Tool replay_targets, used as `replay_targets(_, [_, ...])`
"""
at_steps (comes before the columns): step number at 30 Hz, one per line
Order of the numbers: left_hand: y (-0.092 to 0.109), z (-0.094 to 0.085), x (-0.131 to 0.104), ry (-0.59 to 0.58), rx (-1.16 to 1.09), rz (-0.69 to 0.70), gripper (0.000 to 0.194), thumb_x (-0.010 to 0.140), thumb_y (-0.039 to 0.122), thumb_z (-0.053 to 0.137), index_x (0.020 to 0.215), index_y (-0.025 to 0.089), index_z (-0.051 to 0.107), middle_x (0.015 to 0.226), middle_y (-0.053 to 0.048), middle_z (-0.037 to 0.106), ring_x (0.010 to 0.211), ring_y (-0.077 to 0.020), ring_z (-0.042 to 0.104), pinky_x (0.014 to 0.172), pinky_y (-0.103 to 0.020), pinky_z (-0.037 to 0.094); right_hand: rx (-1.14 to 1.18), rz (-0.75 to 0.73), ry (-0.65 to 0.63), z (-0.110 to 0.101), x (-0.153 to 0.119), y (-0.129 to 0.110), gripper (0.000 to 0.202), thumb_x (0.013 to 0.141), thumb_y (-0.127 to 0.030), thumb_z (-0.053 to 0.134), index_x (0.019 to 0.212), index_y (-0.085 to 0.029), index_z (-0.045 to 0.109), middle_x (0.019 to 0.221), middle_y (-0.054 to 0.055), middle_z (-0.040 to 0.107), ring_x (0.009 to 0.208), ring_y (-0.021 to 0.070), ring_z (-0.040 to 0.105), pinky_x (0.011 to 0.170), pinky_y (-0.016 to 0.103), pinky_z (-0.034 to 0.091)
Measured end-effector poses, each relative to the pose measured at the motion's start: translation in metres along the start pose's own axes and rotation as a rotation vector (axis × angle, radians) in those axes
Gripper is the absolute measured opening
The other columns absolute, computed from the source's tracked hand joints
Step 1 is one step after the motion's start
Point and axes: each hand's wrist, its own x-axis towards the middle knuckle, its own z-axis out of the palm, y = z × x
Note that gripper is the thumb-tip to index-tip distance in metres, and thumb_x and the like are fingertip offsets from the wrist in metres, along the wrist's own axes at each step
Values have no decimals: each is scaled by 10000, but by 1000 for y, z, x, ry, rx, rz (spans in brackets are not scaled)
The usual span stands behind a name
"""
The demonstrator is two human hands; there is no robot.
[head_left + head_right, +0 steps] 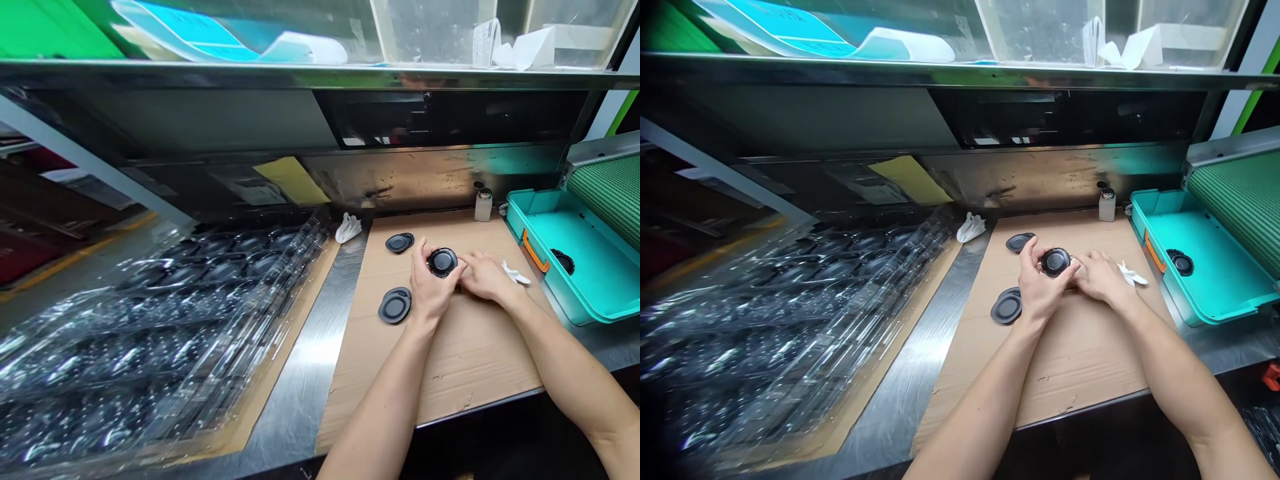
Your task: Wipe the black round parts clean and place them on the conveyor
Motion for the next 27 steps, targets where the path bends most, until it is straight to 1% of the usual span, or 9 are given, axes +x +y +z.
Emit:
replay_targets(4, [1,-2,-1,-3,45,76,968,694,360,877,1494,263,341,1251,-92,652,1195,-247,620,1049,-418,479,-12,36,-40,11,0,-10,350,986,-443,504,1197,-207,652,1178,112,626,1133,255,543,960,345,435])
replay_targets(7, [4,-1,-4,-30,20,73,925,696,369,871,1465,244,373,1263,-102,649,1221,-252,609,1064,-410,468,-26,20,-26,9,0,-7,305,999,-365,468,1217,-247,645,1182,95,627,1109,246,540,922,334,438])
replay_targets(9, [11,0,-5,-66,-12,19,786,722,392,848,1388,235,460,1279,-117,647,1236,-257,603,1074,-396,460,-30,13,-2,8,1,-4,312,995,-363,479,1247,-273,639,1203,86,623,1119,247,533,928,335,433])
replay_targets(12, [26,-7,-4,-147,-74,-85,405,843,430,723,1175,225,612,1319,-130,638,1264,-260,587,1070,-372,462,-32,23,24,9,2,1,361,988,-432,511,1303,-297,623,1229,82,612,1159,252,519,973,347,416])
replay_targets(14, [35,-20,-2,-151,-112,-140,279,920,460,608,1050,219,664,1282,-120,651,1198,-249,622,974,-333,515,-33,33,31,12,3,4,404,980,-474,528,1344,-317,606,1246,80,603,1186,258,508,996,361,405])
replay_targets(16, [38,-44,-3,-100,-118,-219,337,948,519,533,964,214,675,1100,-94,685,979,-216,685,770,-281,550,-23,38,31,16,4,5,425,973,-490,538,1362,-331,598,1250,80,597,1198,267,501,999,373,402])
replay_targets(19, [28,-89,-14,5,62,-347,420,942,599,486,885,210,632,813,-34,640,681,-172,630,552,-252,473,1,29,35,20,5,6,414,971,-479,536,1348,-326,609,1235,87,595,1192,273,499,1005,384,396])
replay_targets(23, [-4,-132,-27,-28,521,-346,372,941,573,485,891,217,581,810,-32,671,729,-202,622,669,-299,467,27,14,41,21,4,5,379,965,-449,539,1308,-316,634,1211,93,596,1170,273,501,1007,391,394])
replay_targets(27, [-28,-132,-26,-214,749,-282,350,952,539,450,891,223,588,874,-65,699,815,-242,650,780,-343,466,39,27,49,20,3,4,366,958,-432,548,1289,-312,646,1179,96,603,1161,280,507,975,392,414])
